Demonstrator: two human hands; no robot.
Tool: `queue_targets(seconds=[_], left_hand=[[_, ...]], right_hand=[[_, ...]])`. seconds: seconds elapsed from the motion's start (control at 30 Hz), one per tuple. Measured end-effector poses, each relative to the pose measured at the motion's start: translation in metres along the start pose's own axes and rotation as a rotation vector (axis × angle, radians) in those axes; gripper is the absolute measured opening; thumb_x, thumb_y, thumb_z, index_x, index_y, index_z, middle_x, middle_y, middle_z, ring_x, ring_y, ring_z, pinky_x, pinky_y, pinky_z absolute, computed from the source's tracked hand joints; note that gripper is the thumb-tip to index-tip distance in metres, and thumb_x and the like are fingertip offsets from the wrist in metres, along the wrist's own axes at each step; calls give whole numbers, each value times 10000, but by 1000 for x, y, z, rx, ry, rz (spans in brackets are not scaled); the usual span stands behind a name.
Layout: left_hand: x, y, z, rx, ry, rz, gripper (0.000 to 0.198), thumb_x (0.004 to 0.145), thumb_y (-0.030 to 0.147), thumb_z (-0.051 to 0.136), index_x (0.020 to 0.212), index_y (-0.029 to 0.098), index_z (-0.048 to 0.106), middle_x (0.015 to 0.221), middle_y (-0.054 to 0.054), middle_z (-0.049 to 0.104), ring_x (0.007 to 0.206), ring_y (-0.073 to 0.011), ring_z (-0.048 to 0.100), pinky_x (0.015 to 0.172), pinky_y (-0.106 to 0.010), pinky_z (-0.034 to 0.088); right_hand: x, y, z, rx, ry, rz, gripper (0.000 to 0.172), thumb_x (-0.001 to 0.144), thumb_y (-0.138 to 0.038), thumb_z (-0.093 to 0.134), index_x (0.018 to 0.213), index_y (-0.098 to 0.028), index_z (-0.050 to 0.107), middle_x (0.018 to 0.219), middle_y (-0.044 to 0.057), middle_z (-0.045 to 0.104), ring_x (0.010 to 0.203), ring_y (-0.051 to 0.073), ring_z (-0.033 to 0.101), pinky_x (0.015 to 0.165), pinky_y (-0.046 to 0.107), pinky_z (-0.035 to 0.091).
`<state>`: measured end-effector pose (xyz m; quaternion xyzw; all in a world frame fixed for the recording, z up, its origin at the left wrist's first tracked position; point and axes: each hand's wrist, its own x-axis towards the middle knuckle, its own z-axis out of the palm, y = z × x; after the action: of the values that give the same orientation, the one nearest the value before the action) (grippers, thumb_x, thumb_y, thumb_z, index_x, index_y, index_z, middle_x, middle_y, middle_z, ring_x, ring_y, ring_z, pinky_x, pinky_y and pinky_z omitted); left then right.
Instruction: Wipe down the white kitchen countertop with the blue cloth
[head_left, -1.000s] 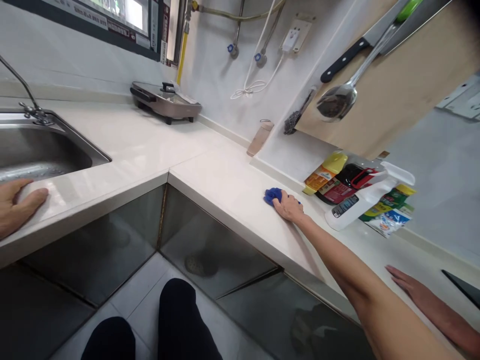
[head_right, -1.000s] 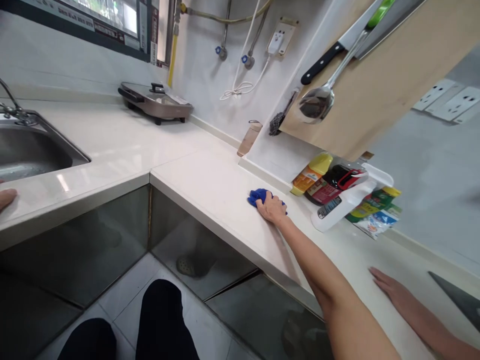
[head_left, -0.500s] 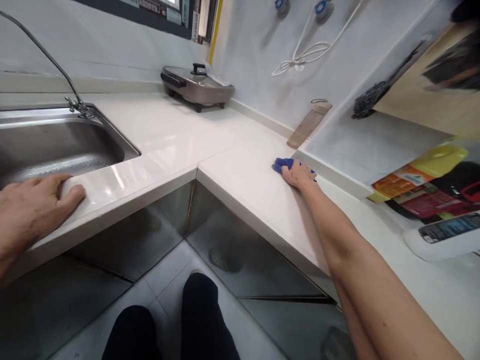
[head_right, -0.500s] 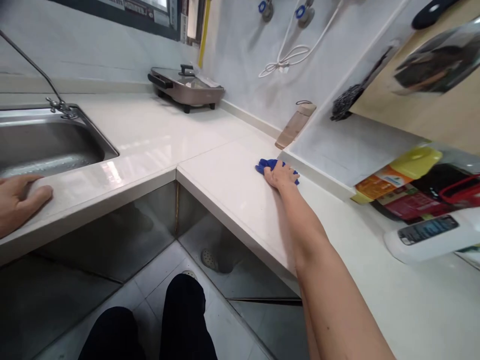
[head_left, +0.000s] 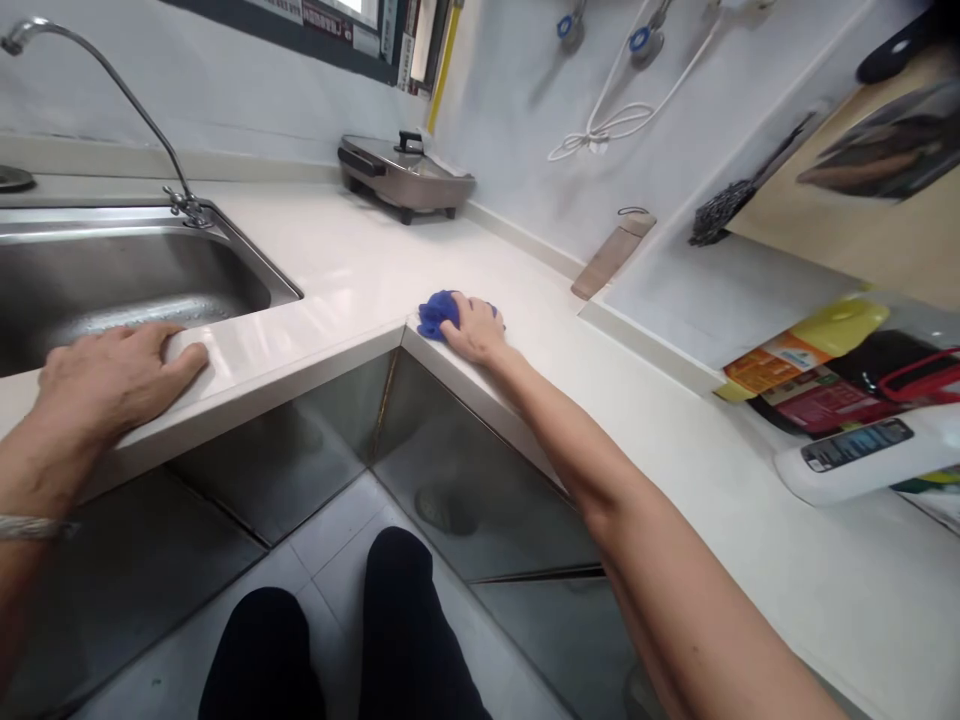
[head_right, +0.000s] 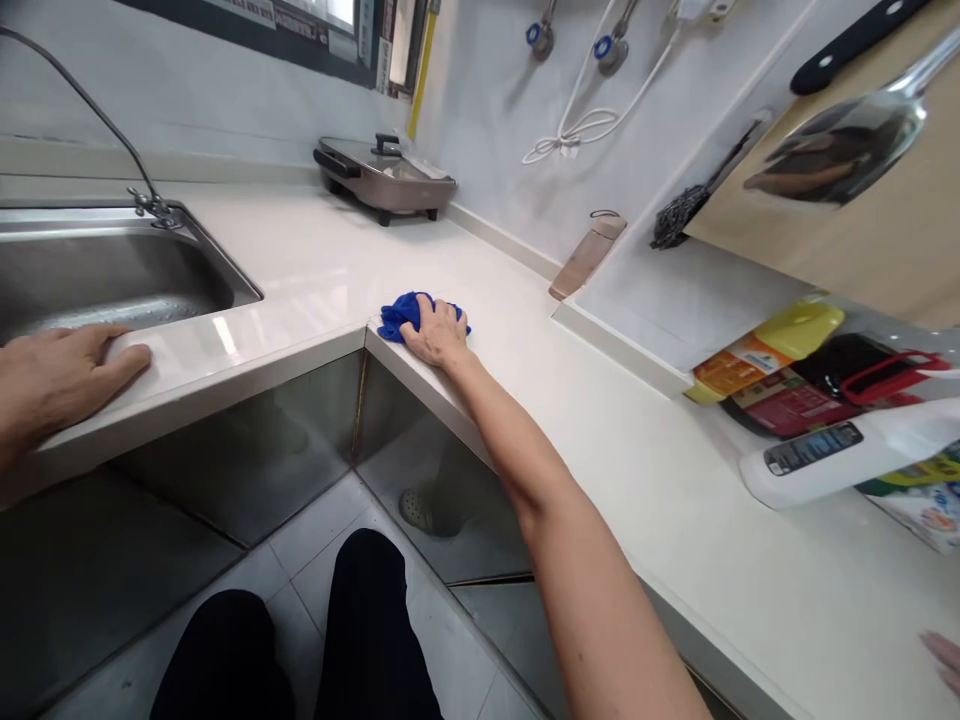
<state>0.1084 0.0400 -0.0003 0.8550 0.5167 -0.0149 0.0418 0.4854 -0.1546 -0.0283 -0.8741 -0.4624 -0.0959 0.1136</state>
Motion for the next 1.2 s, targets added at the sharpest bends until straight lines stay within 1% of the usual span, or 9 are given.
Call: queue_targets(seconds=[0.1,0.23,0.37,0.53,0.73,0.9,1.0,1.07,1.2], left_hand=[[-1,-4,1,-31,2,16,849,926,653,150,1558,164,436,1500,-232,511,1369,-457,483,1121,-583,389],[-4,-9,1,-63,11,82,837,945,643,181,1571,141,419,1546,-237,471,1405,-463,457,1148,-573,367],[-3,-12,3,-67,7,97,848,948,667,163,1583,159,404,1561,-231,457,1407,-462,451,1146,-586,366],[1,-13,5,-43,11,96,891,929,699,123,1586,162,392,1545,-234,472,1379,-433,467,1127,-589,387],[-1,-11,5,-16,18,105,939,898,732,85,1576,169,411,1523,-214,501,1333,-413,487,1121,-575,399],[13,-21,17,6,63,118,935,907,711,34,1554,177,446,1496,-208,520,1286,-415,518,1080,-574,433],[22,-27,24,19,79,139,948,914,706,21,1547,145,447,1475,-220,530,1260,-419,534,1058,-576,444],[22,-27,24,15,78,148,947,916,706,11,1538,144,451,1465,-221,536,1254,-411,535,1053,-575,444],[18,-23,25,3,94,152,894,930,689,49,1508,161,482,1444,-217,553,1240,-408,538,1041,-581,455]], right_hand=[[-26,-7,-7,-3,-14,-50,645,954,-452,383,1544,-190,387,1441,183,539,1320,391,472,1139,635,328],[-73,3,-18,16,-2,-130,675,940,-450,391,1553,-167,382,1504,185,513,1369,384,447,1155,613,334],[-129,31,-30,65,43,-198,688,910,-427,421,1548,-172,393,1529,172,511,1389,364,451,1166,592,351],[-204,76,-53,60,60,-143,682,904,-412,391,1548,-187,403,1521,159,530,1395,349,469,1174,589,366],[-300,126,-81,-24,35,110,693,883,-413,361,1537,-185,408,1546,146,514,1439,314,456,1218,541,349],[-360,165,-99,-123,23,411,725,854,-440,370,1549,-234,380,1561,131,504,1451,326,456,1222,532,364],[-385,190,-107,-190,19,564,737,849,-474,375,1549,-244,394,1512,140,555,1403,375,506,1165,569,423],[-395,207,-113,-242,-4,660,739,871,-526,348,1537,-216,428,1441,186,603,1325,426,567,1090,607,472],[-389,229,-121,-388,-71,937,789,905,-629,265,1501,-158,480,1307,306,641,1190,515,632,946,694,493]])
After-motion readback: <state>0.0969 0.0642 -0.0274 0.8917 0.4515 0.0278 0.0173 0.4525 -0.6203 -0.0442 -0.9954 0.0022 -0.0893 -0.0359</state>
